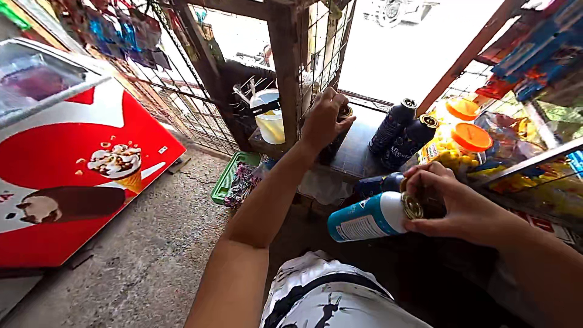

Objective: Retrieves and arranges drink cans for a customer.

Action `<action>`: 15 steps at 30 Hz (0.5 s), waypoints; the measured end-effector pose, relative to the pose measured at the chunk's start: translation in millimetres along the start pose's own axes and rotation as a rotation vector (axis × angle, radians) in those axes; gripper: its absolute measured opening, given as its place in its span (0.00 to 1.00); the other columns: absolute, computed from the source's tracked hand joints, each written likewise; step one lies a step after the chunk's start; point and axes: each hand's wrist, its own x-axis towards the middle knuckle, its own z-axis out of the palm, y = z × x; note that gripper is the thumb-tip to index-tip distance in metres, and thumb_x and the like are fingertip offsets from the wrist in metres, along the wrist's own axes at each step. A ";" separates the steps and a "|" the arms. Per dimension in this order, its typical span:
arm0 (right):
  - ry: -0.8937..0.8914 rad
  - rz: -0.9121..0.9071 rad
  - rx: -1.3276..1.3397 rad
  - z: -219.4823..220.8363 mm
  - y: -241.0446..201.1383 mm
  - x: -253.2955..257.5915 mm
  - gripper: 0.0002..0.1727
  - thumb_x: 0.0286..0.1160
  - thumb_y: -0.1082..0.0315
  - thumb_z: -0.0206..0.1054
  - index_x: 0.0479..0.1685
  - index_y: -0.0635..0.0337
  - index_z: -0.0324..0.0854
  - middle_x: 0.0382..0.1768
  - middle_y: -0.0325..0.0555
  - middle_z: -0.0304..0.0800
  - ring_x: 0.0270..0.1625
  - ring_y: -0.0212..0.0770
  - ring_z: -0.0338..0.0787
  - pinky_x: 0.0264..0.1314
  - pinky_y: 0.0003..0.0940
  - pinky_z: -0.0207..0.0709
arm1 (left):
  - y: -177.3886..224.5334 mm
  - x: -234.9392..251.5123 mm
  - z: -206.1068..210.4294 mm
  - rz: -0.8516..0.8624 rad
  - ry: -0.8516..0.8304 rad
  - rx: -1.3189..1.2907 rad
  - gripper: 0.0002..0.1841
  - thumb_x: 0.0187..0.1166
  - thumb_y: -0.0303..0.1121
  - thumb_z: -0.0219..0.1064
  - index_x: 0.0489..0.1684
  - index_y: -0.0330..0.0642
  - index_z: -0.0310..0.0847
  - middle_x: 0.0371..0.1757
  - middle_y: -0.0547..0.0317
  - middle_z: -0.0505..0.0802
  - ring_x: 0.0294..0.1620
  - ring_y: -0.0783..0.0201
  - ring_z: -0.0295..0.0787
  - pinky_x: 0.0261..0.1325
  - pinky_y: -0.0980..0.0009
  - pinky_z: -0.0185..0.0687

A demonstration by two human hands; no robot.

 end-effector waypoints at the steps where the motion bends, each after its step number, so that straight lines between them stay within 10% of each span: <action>1: -0.030 0.013 0.010 -3.0 -4.8 12.1 0.33 0.40 0.39 0.83 0.43 0.51 0.83 0.62 0.43 0.79 0.65 0.36 0.78 0.60 0.33 0.78 | -1.4 3.2 0.8 -0.031 -0.009 0.026 0.23 0.74 0.43 0.76 0.60 0.36 0.87 0.60 0.38 0.87 0.67 0.39 0.82 0.69 0.47 0.79; 11: -0.221 0.176 0.119 -13.5 -25.7 93.8 0.27 0.55 0.59 0.85 0.50 0.64 0.80 0.66 0.58 0.73 0.69 0.53 0.75 0.64 0.48 0.78 | 35.7 -54.4 -27.9 -0.179 0.105 -0.220 0.27 0.88 0.46 0.58 0.75 0.32 0.75 0.75 0.36 0.80 0.71 0.44 0.81 0.70 0.48 0.80; 15: -0.250 0.197 0.132 -17.2 -18.3 114.2 0.27 0.60 0.59 0.83 0.53 0.64 0.78 0.64 0.58 0.74 0.64 0.50 0.78 0.63 0.49 0.77 | 55.2 -115.7 -8.6 -0.207 -0.092 -0.417 0.60 0.57 0.56 0.85 0.90 0.37 0.54 0.80 0.41 0.78 0.71 0.48 0.84 0.70 0.47 0.82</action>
